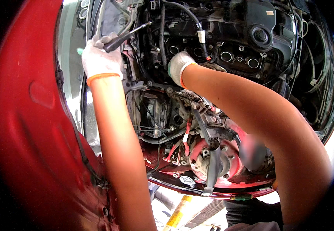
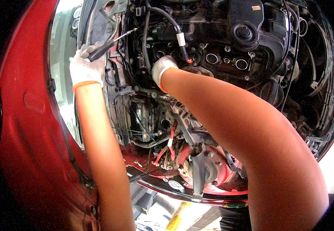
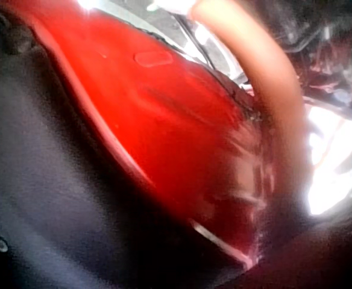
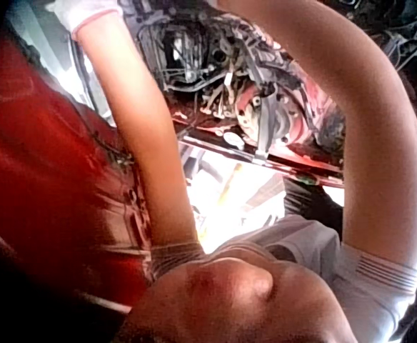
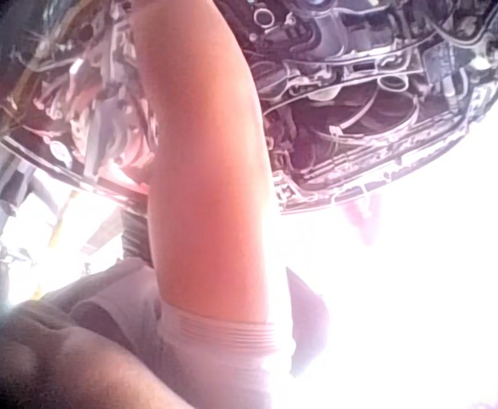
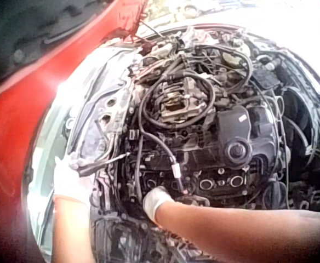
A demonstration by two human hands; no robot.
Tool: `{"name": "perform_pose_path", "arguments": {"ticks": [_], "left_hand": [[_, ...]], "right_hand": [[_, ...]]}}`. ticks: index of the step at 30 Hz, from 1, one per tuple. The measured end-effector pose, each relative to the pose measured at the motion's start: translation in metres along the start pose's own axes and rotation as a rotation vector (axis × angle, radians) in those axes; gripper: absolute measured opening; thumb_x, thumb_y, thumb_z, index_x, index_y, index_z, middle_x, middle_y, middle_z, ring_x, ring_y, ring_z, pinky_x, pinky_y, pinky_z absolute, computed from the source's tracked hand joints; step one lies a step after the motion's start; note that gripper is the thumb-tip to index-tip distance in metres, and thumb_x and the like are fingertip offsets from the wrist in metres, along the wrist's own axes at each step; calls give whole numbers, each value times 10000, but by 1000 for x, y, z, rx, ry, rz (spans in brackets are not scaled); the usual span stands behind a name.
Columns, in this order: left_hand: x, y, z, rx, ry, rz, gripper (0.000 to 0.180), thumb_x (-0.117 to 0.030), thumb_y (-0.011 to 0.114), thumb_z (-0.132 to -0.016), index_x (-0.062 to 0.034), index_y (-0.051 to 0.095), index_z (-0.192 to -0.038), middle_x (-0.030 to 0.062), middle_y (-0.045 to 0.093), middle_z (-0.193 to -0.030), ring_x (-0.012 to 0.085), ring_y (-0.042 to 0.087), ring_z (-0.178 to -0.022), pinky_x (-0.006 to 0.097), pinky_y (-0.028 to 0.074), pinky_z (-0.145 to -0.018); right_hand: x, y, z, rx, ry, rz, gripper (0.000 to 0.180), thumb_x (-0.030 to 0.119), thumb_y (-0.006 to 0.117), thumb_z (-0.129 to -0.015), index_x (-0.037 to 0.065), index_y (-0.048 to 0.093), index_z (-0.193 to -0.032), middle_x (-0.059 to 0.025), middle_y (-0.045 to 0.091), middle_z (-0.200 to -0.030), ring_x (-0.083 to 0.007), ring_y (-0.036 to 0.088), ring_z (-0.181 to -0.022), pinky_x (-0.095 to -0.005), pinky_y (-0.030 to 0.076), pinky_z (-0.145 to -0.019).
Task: The person works inside the engine bay of a red car, using a screwdriver to loosen and remove bolts from a black plastic cover. They then disconnect several hoses and electrical connectors from the engine components. The person removes the cover and sets it aside, continuing to manipulate hoses and wires within the engine compartment.
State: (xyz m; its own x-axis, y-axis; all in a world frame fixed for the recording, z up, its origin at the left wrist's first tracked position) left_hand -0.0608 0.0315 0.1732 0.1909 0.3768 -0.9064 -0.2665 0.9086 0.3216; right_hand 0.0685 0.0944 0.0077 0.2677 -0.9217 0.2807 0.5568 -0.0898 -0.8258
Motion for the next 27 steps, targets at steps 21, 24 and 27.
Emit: {"name": "perform_pose_path", "arguments": {"ticks": [21,24,27], "left_hand": [[-34,56,30,682,647,-1438,369,-370,620,-1032,-122,677,-1298,37,733,-1036,169,655,-1065,377,502,-994],[-9,1,-2,100,-148,-435,355,-306,589,-1050,-74,672,-1305,124,739,-1140,266,689,-1111,378,535,-937],[-40,58,73,580,1063,-1603,265,-187,592,-1021,-6,680,-1193,202,713,-1112,308,695,-1076,429,542,-930]], "right_hand": [[0,-7,12,-28,1,-17,381,223,736,-858,141,767,-1229,-50,763,-1203,-290,735,-1081,-451,591,-818],[8,-11,2,-8,-16,-41,378,219,746,-851,143,773,-1221,-46,765,-1196,-287,736,-1073,-447,592,-811],[0,-5,1,11,29,-69,360,211,768,-834,143,788,-1186,-46,776,-1152,-282,741,-1050,-435,594,-797]]}}
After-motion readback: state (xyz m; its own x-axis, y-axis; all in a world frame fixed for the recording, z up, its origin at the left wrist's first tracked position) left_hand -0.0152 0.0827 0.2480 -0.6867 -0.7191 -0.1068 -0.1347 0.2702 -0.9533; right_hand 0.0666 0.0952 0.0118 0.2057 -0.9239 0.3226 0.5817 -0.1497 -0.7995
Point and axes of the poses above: each hand's wrist, its own z-axis away from the middle knuckle, its own y-axis out of the palm, x = y × z, the point moved 9 cm from there along -z, towards the middle knuckle
